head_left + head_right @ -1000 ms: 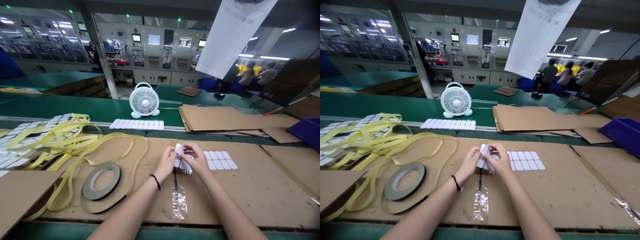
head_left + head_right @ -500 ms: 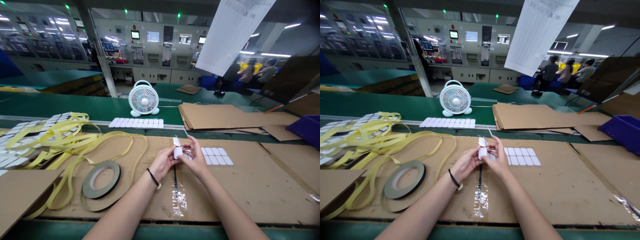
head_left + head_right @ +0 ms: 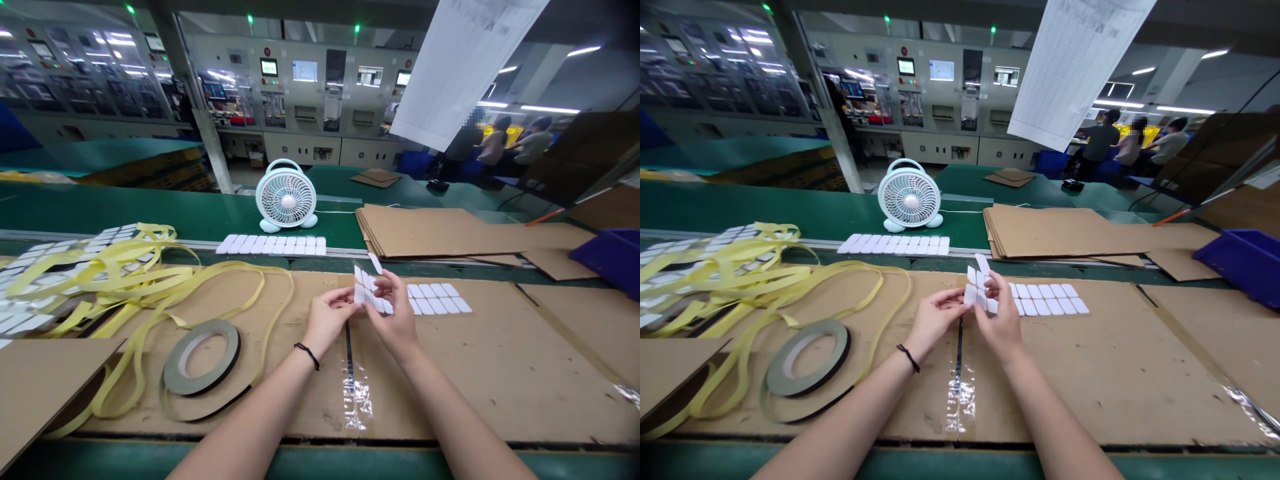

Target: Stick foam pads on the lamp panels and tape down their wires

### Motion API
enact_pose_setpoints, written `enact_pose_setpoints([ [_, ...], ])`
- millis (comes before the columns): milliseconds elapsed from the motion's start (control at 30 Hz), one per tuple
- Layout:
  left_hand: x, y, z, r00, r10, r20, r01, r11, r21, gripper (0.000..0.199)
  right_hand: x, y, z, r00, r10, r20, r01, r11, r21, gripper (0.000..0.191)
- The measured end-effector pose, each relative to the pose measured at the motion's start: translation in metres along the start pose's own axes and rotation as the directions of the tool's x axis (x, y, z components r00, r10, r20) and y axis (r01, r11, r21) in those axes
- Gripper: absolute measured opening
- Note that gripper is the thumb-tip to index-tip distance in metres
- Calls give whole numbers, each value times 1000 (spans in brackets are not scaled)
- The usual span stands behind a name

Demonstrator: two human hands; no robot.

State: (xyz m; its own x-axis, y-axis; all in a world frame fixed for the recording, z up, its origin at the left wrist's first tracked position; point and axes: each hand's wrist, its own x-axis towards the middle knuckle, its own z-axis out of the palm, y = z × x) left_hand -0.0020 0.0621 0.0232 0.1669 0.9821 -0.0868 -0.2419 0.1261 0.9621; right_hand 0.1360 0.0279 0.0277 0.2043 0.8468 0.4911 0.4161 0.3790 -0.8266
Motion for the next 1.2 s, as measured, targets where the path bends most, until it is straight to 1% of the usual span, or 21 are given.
enact_pose_setpoints([
  [67,-1,0,0,1000,6,27,-6,1000,14,40,-1,1,2,1000,-8,26,6,999,52,60],
  [167,-2,0,0,998,19,63,-19,1000,4,47,-2,6,7,999,36,41,-42,985,166,60],
  [233,-3,0,1,997,49,63,-50,999,16,50,-1,8,9,995,89,36,-95,973,208,64],
  [433,-4,3,2,993,112,47,-116,989,92,43,1,7,8,978,203,49,-209,930,301,69],
  [533,-4,3,3,994,106,19,-107,986,128,40,3,7,5,944,321,81,-326,858,397,72],
  [600,-5,4,4,996,93,-1,-91,983,157,43,5,7,3,907,406,107,-409,796,446,75],
  [667,-7,4,6,995,95,-12,-91,978,185,47,6,8,2,882,453,128,-456,752,476,78],
  [733,-9,4,7,994,107,-18,-101,973,208,51,6,9,2,880,455,138,-460,742,487,79],
  [900,-13,5,8,987,161,-29,-147,951,274,60,5,8,3,899,414,143,-431,781,452,75],
  [1100,-14,1,7,975,224,-12,-206,914,350,63,4,7,3,907,398,134,-413,787,457,70],
  [1200,-14,-2,7,969,248,-10,-229,909,349,61,4,6,4,909,398,122,-407,791,456,69],
])
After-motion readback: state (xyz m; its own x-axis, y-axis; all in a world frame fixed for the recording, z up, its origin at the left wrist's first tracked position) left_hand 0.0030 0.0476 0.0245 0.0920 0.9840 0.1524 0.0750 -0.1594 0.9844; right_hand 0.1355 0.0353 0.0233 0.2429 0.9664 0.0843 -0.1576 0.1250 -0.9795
